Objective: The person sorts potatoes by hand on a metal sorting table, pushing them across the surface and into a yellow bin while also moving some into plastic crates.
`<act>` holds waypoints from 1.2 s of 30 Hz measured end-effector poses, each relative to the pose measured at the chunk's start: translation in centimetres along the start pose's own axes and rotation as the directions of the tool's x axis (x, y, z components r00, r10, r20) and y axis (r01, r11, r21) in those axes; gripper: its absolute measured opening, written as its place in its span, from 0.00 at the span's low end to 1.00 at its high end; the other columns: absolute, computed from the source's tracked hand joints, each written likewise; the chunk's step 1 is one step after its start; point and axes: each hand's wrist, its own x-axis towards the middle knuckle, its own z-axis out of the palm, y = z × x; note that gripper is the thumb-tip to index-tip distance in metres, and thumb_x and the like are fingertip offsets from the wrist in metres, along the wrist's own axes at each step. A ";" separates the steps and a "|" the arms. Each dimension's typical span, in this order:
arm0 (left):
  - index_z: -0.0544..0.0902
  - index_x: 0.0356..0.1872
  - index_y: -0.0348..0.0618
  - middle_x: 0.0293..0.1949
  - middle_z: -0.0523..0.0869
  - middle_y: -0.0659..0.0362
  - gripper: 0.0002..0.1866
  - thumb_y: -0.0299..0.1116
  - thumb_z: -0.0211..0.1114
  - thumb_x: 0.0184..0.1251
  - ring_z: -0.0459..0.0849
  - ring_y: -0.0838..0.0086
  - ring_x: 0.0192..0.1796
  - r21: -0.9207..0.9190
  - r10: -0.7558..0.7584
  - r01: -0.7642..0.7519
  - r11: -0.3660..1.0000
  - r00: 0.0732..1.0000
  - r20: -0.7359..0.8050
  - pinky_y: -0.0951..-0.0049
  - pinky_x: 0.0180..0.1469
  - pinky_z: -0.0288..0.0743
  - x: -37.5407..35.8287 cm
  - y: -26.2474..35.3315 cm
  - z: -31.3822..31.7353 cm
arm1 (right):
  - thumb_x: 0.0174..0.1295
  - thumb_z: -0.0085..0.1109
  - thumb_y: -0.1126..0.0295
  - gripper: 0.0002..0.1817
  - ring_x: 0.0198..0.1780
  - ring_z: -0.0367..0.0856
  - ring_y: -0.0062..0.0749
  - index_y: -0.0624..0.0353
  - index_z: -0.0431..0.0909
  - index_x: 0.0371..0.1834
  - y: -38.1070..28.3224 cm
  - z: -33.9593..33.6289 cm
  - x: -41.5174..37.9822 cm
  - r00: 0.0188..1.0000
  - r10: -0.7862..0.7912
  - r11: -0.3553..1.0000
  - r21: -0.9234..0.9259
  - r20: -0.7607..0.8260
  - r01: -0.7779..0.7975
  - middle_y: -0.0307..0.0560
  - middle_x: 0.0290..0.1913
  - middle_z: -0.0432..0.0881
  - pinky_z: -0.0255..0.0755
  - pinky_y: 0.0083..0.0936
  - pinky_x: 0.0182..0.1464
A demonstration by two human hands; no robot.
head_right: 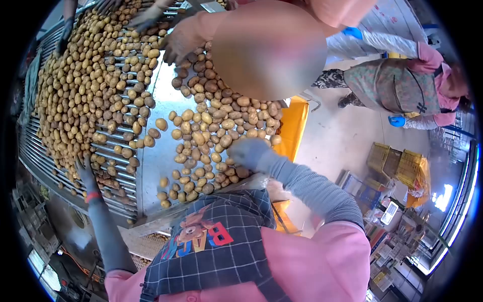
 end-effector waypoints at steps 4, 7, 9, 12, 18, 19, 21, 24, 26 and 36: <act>0.74 0.70 0.51 0.78 0.58 0.43 0.35 0.59 0.63 0.67 0.57 0.57 0.79 -0.116 -0.313 0.360 0.926 0.901 0.301 0.53 0.74 0.58 3.9 9.9 4.5 | 0.64 0.59 0.60 0.14 0.45 0.86 0.45 0.47 0.85 0.50 2.4 -5.1 2.9 0.836 0.228 0.967 0.219 -0.499 -0.133 0.46 0.43 0.87 0.79 0.39 0.48; 0.67 0.74 0.56 0.79 0.55 0.45 0.42 0.67 0.59 0.64 0.49 0.38 0.79 0.338 0.129 -0.142 0.930 0.990 0.063 0.27 0.73 0.37 -1.5 23.7 10.4 | 0.62 0.61 0.61 0.16 0.48 0.86 0.43 0.44 0.84 0.53 1.5 -5.0 9.2 0.889 0.305 0.948 0.198 -0.342 -0.249 0.46 0.45 0.87 0.78 0.41 0.50; 0.66 0.75 0.56 0.79 0.55 0.42 0.38 0.62 0.57 0.69 0.46 0.36 0.79 0.322 0.053 -0.108 0.940 0.983 0.176 0.29 0.75 0.35 -6.0 32.1 11.0 | 0.62 0.58 0.63 0.16 0.52 0.86 0.44 0.44 0.84 0.52 -0.8 -4.1 13.3 0.907 0.370 0.919 -0.066 -0.201 -0.389 0.48 0.50 0.86 0.79 0.40 0.51; 0.68 0.75 0.57 0.79 0.55 0.42 0.35 0.55 0.60 0.68 0.43 0.36 0.80 0.040 0.280 -0.299 0.953 0.927 0.248 0.29 0.75 0.26 -13.3 37.6 10.7 | 0.62 0.56 0.64 0.15 0.54 0.86 0.45 0.43 0.84 0.52 -3.3 -2.6 13.5 0.908 0.386 0.910 -0.097 -0.165 -0.404 0.48 0.53 0.85 0.78 0.40 0.53; 0.77 0.68 0.49 0.75 0.65 0.43 0.26 0.36 0.62 0.69 0.60 0.46 0.77 -0.418 0.371 -0.219 0.882 0.869 0.327 0.47 0.77 0.49 -18.0 35.5 5.2 | 0.65 0.57 0.63 0.12 0.53 0.84 0.46 0.44 0.85 0.48 -2.6 2.5 10.1 0.959 0.225 0.961 -0.121 -0.175 -0.247 0.45 0.53 0.83 0.77 0.42 0.53; 0.78 0.66 0.45 0.73 0.69 0.43 0.23 0.30 0.61 0.69 0.67 0.51 0.75 -0.618 0.318 -0.077 0.783 0.903 0.290 0.55 0.75 0.59 -18.3 34.0 5.0 | 0.65 0.57 0.63 0.12 0.53 0.84 0.46 0.44 0.85 0.48 -2.6 2.3 9.4 0.957 0.227 0.959 -0.129 -0.181 -0.252 0.45 0.53 0.83 0.77 0.42 0.53; 0.79 0.64 0.37 0.66 0.78 0.45 0.20 0.24 0.56 0.72 0.75 0.58 0.70 -0.619 0.115 0.096 0.779 0.949 0.293 0.66 0.68 0.70 -18.8 32.2 3.0 | 0.67 0.56 0.62 0.11 0.52 0.83 0.47 0.46 0.85 0.48 -3.0 1.8 8.1 0.966 0.067 0.957 -0.257 -0.251 -0.133 0.44 0.51 0.82 0.76 0.42 0.52; 0.78 0.62 0.30 0.64 0.79 0.45 0.19 0.27 0.54 0.76 0.76 0.62 0.68 -0.727 -0.162 0.404 0.556 0.910 0.382 0.64 0.71 0.69 -18.5 30.3 -1.8 | 0.65 0.58 0.61 0.14 0.49 0.84 0.46 0.49 0.83 0.51 -1.8 0.2 4.7 0.796 0.086 0.995 0.005 -0.599 -0.104 0.51 0.49 0.84 0.76 0.41 0.53; 0.74 0.66 0.30 0.63 0.79 0.48 0.22 0.33 0.49 0.80 0.77 0.63 0.67 -0.824 -0.274 0.453 0.342 0.886 0.373 0.65 0.71 0.70 -19.8 28.4 -3.1 | 0.64 0.58 0.62 0.14 0.51 0.83 0.48 0.50 0.82 0.52 0.9 -1.3 2.7 0.619 0.352 0.936 0.279 -0.703 -0.216 0.51 0.48 0.84 0.76 0.41 0.54; 0.66 0.71 0.33 0.70 0.71 0.47 0.31 0.49 0.48 0.80 0.72 0.58 0.69 -0.786 -0.165 0.571 -0.238 0.774 0.612 0.59 0.72 0.66 -20.0 32.7 1.4 | 0.68 0.48 0.70 0.15 0.56 0.84 0.49 0.57 0.84 0.50 8.2 -6.5 7.5 0.656 0.623 0.734 0.027 -0.427 -0.679 0.54 0.52 0.85 0.78 0.42 0.56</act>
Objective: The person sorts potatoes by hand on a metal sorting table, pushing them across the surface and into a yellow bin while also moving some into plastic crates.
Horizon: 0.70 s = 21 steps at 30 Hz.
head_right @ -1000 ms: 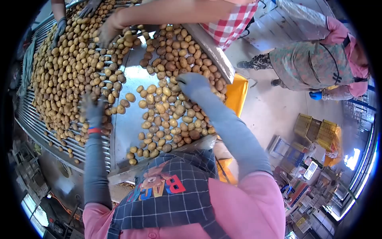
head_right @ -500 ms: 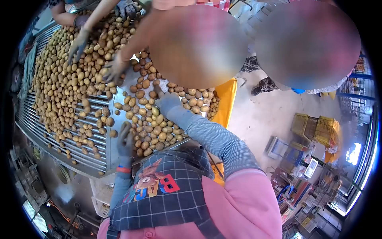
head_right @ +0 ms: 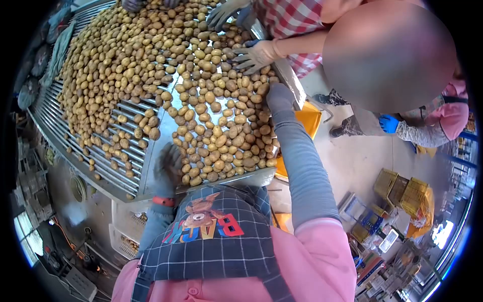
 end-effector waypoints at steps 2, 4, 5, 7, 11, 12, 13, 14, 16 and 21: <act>0.65 0.72 0.34 0.70 0.71 0.43 0.39 0.57 0.54 0.75 0.73 0.56 0.69 0.024 0.031 -0.033 0.999 0.997 0.072 0.57 0.73 0.65 0.4 -1.1 2.4 | 0.66 0.50 0.68 0.14 0.54 0.85 0.48 0.56 0.83 0.48 1.1 3.3 0.8 0.995 -0.095 0.994 -0.059 -0.041 0.093 0.53 0.51 0.86 0.78 0.42 0.54; 0.65 0.72 0.34 0.70 0.71 0.43 0.40 0.60 0.55 0.74 0.73 0.56 0.69 -0.007 0.031 -0.030 1.000 0.996 0.080 0.57 0.73 0.66 -0.4 -0.3 3.2 | 0.64 0.52 0.66 0.12 0.52 0.86 0.49 0.55 0.82 0.45 1.7 3.9 0.4 0.976 -0.214 0.961 -0.171 0.040 0.218 0.53 0.49 0.86 0.78 0.43 0.53; 0.64 0.72 0.34 0.69 0.71 0.43 0.41 0.60 0.55 0.73 0.73 0.56 0.69 -0.022 0.033 -0.030 0.999 0.989 0.146 0.57 0.72 0.67 -0.8 0.0 2.8 | 0.64 0.54 0.65 0.13 0.51 0.86 0.49 0.55 0.82 0.47 2.5 3.4 -0.6 0.970 -0.243 0.964 -0.105 0.008 0.243 0.54 0.48 0.86 0.78 0.43 0.53; 0.64 0.73 0.34 0.69 0.71 0.43 0.41 0.60 0.56 0.73 0.73 0.56 0.69 -0.055 0.064 -0.054 0.997 0.980 0.188 0.56 0.72 0.67 -2.2 1.0 2.3 | 0.62 0.58 0.63 0.15 0.48 0.86 0.49 0.53 0.82 0.51 2.4 3.3 -4.0 0.964 -0.223 0.957 0.154 -0.143 0.244 0.54 0.45 0.87 0.78 0.41 0.51; 0.65 0.72 0.34 0.68 0.72 0.46 0.37 0.55 0.56 0.75 0.75 0.59 0.65 -0.363 -0.256 0.267 0.893 0.963 0.078 0.62 0.67 0.72 -4.7 1.4 2.5 | 0.65 0.64 0.57 0.21 0.47 0.85 0.35 0.54 0.80 0.58 -6.0 0.1 -14.8 0.830 -0.521 0.681 0.682 0.197 0.266 0.50 0.46 0.86 0.77 0.31 0.52; 0.67 0.71 0.38 0.65 0.76 0.48 0.35 0.52 0.60 0.73 0.80 0.63 0.58 -0.442 -0.414 0.405 0.801 0.907 0.079 0.65 0.60 0.78 -5.0 1.0 2.2 | 0.67 0.62 0.58 0.25 0.54 0.84 0.36 0.55 0.77 0.64 -8.2 0.5 -18.0 0.705 -0.690 0.436 0.871 0.164 0.224 0.53 0.54 0.84 0.75 0.30 0.58; 0.67 0.71 0.38 0.65 0.76 0.48 0.35 0.52 0.60 0.73 0.80 0.63 0.58 -0.454 -0.399 0.382 0.805 0.915 0.061 0.65 0.60 0.78 -4.7 -0.2 1.0 | 0.69 0.61 0.58 0.26 0.59 0.82 0.39 0.54 0.74 0.68 -9.8 1.3 -18.9 0.614 -0.785 0.404 0.821 0.085 0.403 0.55 0.59 0.81 0.73 0.30 0.62; 0.71 0.68 0.39 0.60 0.78 0.51 0.31 0.51 0.61 0.73 0.81 0.68 0.51 -0.493 -0.377 0.432 0.755 0.902 0.212 0.71 0.50 0.78 -3.9 -2.2 -0.5 | 0.69 0.61 0.62 0.26 0.61 0.80 0.38 0.56 0.73 0.69 -11.1 1.7 -19.4 0.614 -0.781 0.440 0.800 0.116 0.409 0.52 0.62 0.80 0.72 0.32 0.64; 0.80 0.53 0.43 0.40 0.82 0.59 0.19 0.47 0.61 0.73 0.74 0.81 0.30 -0.671 -0.410 0.534 0.515 0.841 0.354 0.84 0.25 0.67 -5.0 0.3 -0.3 | 0.68 0.61 0.63 0.24 0.61 0.80 0.40 0.55 0.75 0.66 -11.8 3.5 -18.2 0.643 -0.763 0.502 0.686 0.064 0.527 0.51 0.62 0.81 0.73 0.33 0.64; 0.79 0.46 0.50 0.28 0.76 0.68 0.11 0.44 0.56 0.77 0.69 0.85 0.22 -0.768 0.047 -0.179 0.615 0.981 -0.190 0.88 0.19 0.62 -14.9 4.7 -20.9 | 0.66 0.59 0.66 0.15 0.55 0.82 0.45 0.53 0.82 0.55 -9.1 6.7 -15.1 0.550 -0.803 0.427 0.421 -0.230 0.800 0.48 0.55 0.84 0.75 0.37 0.59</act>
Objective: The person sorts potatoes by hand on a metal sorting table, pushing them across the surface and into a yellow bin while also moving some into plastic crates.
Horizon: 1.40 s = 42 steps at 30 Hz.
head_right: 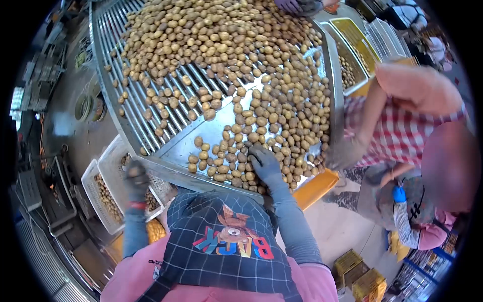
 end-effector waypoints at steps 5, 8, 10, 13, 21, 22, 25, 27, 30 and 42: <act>0.77 0.61 0.39 0.51 0.85 0.58 0.23 0.46 0.52 0.78 0.86 0.73 0.46 0.498 0.452 -0.533 0.684 0.846 0.283 0.72 0.46 0.82 -18.4 23.0 -17.5 | 0.65 0.59 0.68 0.13 0.51 0.84 0.46 0.54 0.83 0.51 -1.7 -0.9 2.4 0.995 0.095 0.984 0.153 0.015 -0.096 0.50 0.51 0.85 0.76 0.38 0.57; 0.76 0.65 0.34 0.59 0.83 0.52 0.27 0.44 0.46 0.77 0.86 0.63 0.53 0.876 0.981 -0.442 0.193 0.091 -0.170 0.63 0.57 0.81 -21.1 19.5 -15.4 | 0.61 0.62 0.67 0.14 0.48 0.85 0.46 0.55 0.84 0.50 -6.8 1.6 6.0 0.997 -0.067 0.968 0.244 0.032 0.057 0.50 0.47 0.86 0.78 0.38 0.52; 0.77 0.63 0.32 0.56 0.83 0.49 0.26 0.44 0.50 0.76 0.86 0.63 0.51 0.782 0.870 -0.382 0.492 0.245 -0.428 0.66 0.57 0.80 -16.0 15.6 -12.5 | 0.61 0.61 0.64 0.20 0.59 0.80 0.48 0.54 0.81 0.56 -10.4 5.5 8.0 0.927 -0.307 0.940 0.224 0.216 0.259 0.52 0.58 0.82 0.73 0.40 0.61; 0.74 0.65 0.32 0.60 0.79 0.50 0.25 0.40 0.56 0.76 0.78 0.68 0.58 0.935 0.931 -0.293 0.199 0.353 -0.087 0.68 0.61 0.73 -3.6 5.5 -2.9 | 0.63 0.60 0.61 0.16 0.66 0.72 0.47 0.52 0.81 0.51 -13.7 11.2 9.0 0.830 -0.484 0.869 0.045 0.277 0.492 0.48 0.60 0.78 0.62 0.45 0.71; 0.77 0.66 0.49 0.67 0.73 0.43 0.30 0.41 0.70 0.62 0.70 0.48 0.70 0.627 0.430 -0.062 -0.777 0.674 0.600 0.52 0.68 0.67 18.4 0.9 6.6 | 0.70 0.52 0.54 0.15 0.72 0.65 0.41 0.40 0.80 0.54 -3.4 1.9 0.6 0.657 -0.435 0.798 -0.075 0.616 0.598 0.40 0.65 0.75 0.45 0.54 0.79; 0.76 0.66 0.50 0.67 0.73 0.42 0.31 0.45 0.70 0.62 0.69 0.47 0.70 0.786 0.524 -0.008 -0.618 0.742 0.419 0.51 0.68 0.67 21.8 2.3 5.4 | 0.69 0.53 0.53 0.15 0.72 0.66 0.41 0.40 0.80 0.55 -2.0 -0.1 -1.1 0.737 -0.424 0.843 -0.068 0.526 0.534 0.39 0.65 0.76 0.46 0.54 0.79; 0.73 0.70 0.59 0.71 0.69 0.47 0.36 0.62 0.62 0.63 0.62 0.47 0.75 0.707 0.559 0.144 -0.693 0.727 0.399 0.48 0.71 0.60 25.4 -3.6 8.4 | 0.66 0.56 0.51 0.18 0.71 0.68 0.38 0.40 0.80 0.56 2.7 -4.8 -4.8 0.835 -0.247 0.867 -0.273 0.491 0.417 0.38 0.66 0.75 0.47 0.54 0.78; 0.70 0.73 0.62 0.76 0.62 0.49 0.38 0.64 0.61 0.63 0.56 0.47 0.78 0.323 0.465 0.344 -0.882 0.749 0.472 0.32 0.72 0.49 22.7 -11.5 13.0 | 0.65 0.57 0.49 0.19 0.70 0.69 0.37 0.40 0.80 0.57 4.5 -8.0 -5.7 0.875 -0.143 0.860 -0.380 0.462 0.341 0.38 0.67 0.74 0.46 0.53 0.79; 0.68 0.75 0.56 0.76 0.59 0.44 0.42 0.59 0.66 0.60 0.54 0.41 0.78 0.481 0.189 -0.125 -0.868 0.813 0.551 0.29 0.73 0.38 21.1 -18.3 10.5 | 0.62 0.60 0.49 0.19 0.55 0.82 0.41 0.45 0.83 0.51 5.9 -12.1 -3.3 0.881 0.198 0.965 -0.244 0.429 -0.097 0.45 0.52 0.83 0.68 0.44 0.65; 0.75 0.66 0.51 0.73 0.66 0.47 0.36 0.52 0.73 0.56 0.58 0.46 0.77 0.426 -0.769 -0.903 -0.061 0.315 0.556 0.29 0.74 0.45 15.0 -26.0 7.3 | 0.67 0.51 0.43 0.31 0.79 0.52 0.59 0.33 0.67 0.74 3.9 -3.7 12.0 0.948 0.315 0.816 -0.502 -0.031 -0.288 0.51 0.80 0.56 0.41 0.71 0.75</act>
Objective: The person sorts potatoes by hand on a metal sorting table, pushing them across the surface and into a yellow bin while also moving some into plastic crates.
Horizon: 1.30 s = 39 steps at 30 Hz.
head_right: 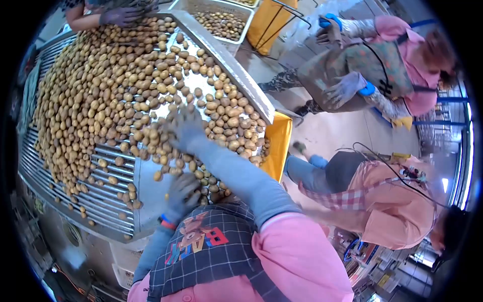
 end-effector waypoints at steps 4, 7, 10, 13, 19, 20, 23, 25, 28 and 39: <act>0.67 0.73 0.47 0.74 0.62 0.37 0.48 0.57 0.73 0.51 0.55 0.34 0.76 0.561 -0.201 0.216 0.799 0.975 -0.089 0.31 0.74 0.45 -5.2 2.4 -6.1 | 0.70 0.50 0.47 0.31 0.80 0.51 0.51 0.39 0.65 0.75 1.6 0.0 -11.3 0.967 -0.247 0.969 0.037 0.054 0.246 0.45 0.79 0.58 0.38 0.61 0.79; 0.64 0.76 0.48 0.75 0.54 0.31 0.53 0.62 0.73 0.49 0.47 0.30 0.77 0.553 -0.449 0.323 0.768 0.887 0.107 0.29 0.75 0.40 -6.9 2.8 -5.9 | 0.71 0.51 0.49 0.29 0.79 0.55 0.46 0.39 0.66 0.74 5.7 0.2 -17.2 0.974 -0.221 0.975 -0.014 0.054 0.222 0.42 0.77 0.63 0.34 0.59 0.80; 0.61 0.77 0.49 0.77 0.49 0.32 0.61 0.64 0.79 0.40 0.43 0.32 0.79 0.546 -0.246 0.152 0.824 0.964 0.103 0.30 0.76 0.38 -5.5 0.8 -2.2 | 0.70 0.51 0.51 0.24 0.76 0.61 0.43 0.40 0.72 0.69 9.9 -2.4 -19.0 0.979 -0.120 0.984 -0.111 0.163 0.139 0.43 0.70 0.73 0.38 0.56 0.80; 0.65 0.76 0.59 0.79 0.52 0.41 0.56 0.65 0.77 0.43 0.45 0.30 0.78 0.475 -0.208 0.134 0.870 0.972 0.106 0.30 0.76 0.36 2.3 3.7 0.1 | 0.69 0.53 0.54 0.17 0.64 0.76 0.46 0.43 0.81 0.56 13.6 -5.4 -15.0 0.957 0.106 0.986 0.093 0.270 -0.136 0.45 0.54 0.84 0.62 0.50 0.69; 0.83 0.60 0.53 0.70 0.72 0.47 0.32 0.55 0.72 0.55 0.59 0.42 0.76 0.420 0.023 -0.012 0.908 1.000 -0.021 0.38 0.76 0.49 9.5 1.4 4.6 | 0.63 0.50 0.35 0.35 0.75 0.61 0.57 0.39 0.71 0.70 9.0 -1.5 -1.6 0.857 0.499 0.866 0.032 -0.128 -0.499 0.53 0.73 0.67 0.52 0.64 0.72; 0.86 0.49 0.46 0.56 0.83 0.51 0.17 0.41 0.69 0.61 0.76 0.51 0.65 0.171 0.040 -0.031 0.985 0.998 -0.050 0.51 0.68 0.67 10.7 1.1 2.0 | 0.63 0.50 0.36 0.36 0.75 0.61 0.57 0.43 0.71 0.70 6.0 -3.5 -1.3 0.873 0.488 0.871 0.055 -0.005 -0.487 0.53 0.75 0.65 0.48 0.67 0.72; 0.80 0.52 0.34 0.46 0.84 0.56 0.13 0.27 0.60 0.71 0.82 0.71 0.47 -0.453 -0.510 0.294 0.842 0.709 -0.487 0.68 0.51 0.77 7.1 -6.6 -6.1 | 0.65 0.49 0.37 0.36 0.79 0.53 0.56 0.42 0.69 0.72 -1.2 -3.6 -4.9 0.977 0.025 0.987 0.148 0.212 -0.057 0.54 0.80 0.56 0.40 0.68 0.75; 0.79 0.61 0.34 0.56 0.83 0.46 0.21 0.34 0.65 0.71 0.82 0.61 0.57 -0.008 -0.300 0.434 0.901 0.607 -0.736 0.65 0.60 0.76 5.1 -11.3 -15.8 | 0.70 0.47 0.43 0.30 0.81 0.48 0.55 0.37 0.69 0.73 -4.5 0.1 -9.2 0.976 -0.141 0.986 0.115 0.166 0.123 0.48 0.81 0.53 0.35 0.68 0.77; 0.79 0.64 0.41 0.61 0.78 0.42 0.27 0.42 0.70 0.66 0.77 0.45 0.62 0.401 -0.292 0.743 0.536 0.609 -0.738 0.56 0.67 0.68 0.5 -15.2 -28.4 | 0.71 0.49 0.52 0.23 0.81 0.51 0.50 0.36 0.74 0.69 -4.0 3.4 -17.2 0.923 -0.372 0.920 0.173 0.098 0.353 0.44 0.81 0.55 0.37 0.64 0.78; 0.69 0.74 0.60 0.72 0.68 0.43 0.36 0.51 0.68 0.66 0.65 0.46 0.74 0.352 -0.246 0.690 0.632 0.610 -0.753 0.51 0.71 0.65 1.4 -18.1 -23.2 | 0.65 0.55 0.63 0.15 0.48 0.85 0.45 0.43 0.83 0.53 12.7 -5.2 -16.0 0.936 0.353 0.801 0.519 -0.007 -0.299 0.46 0.49 0.85 0.80 0.41 0.49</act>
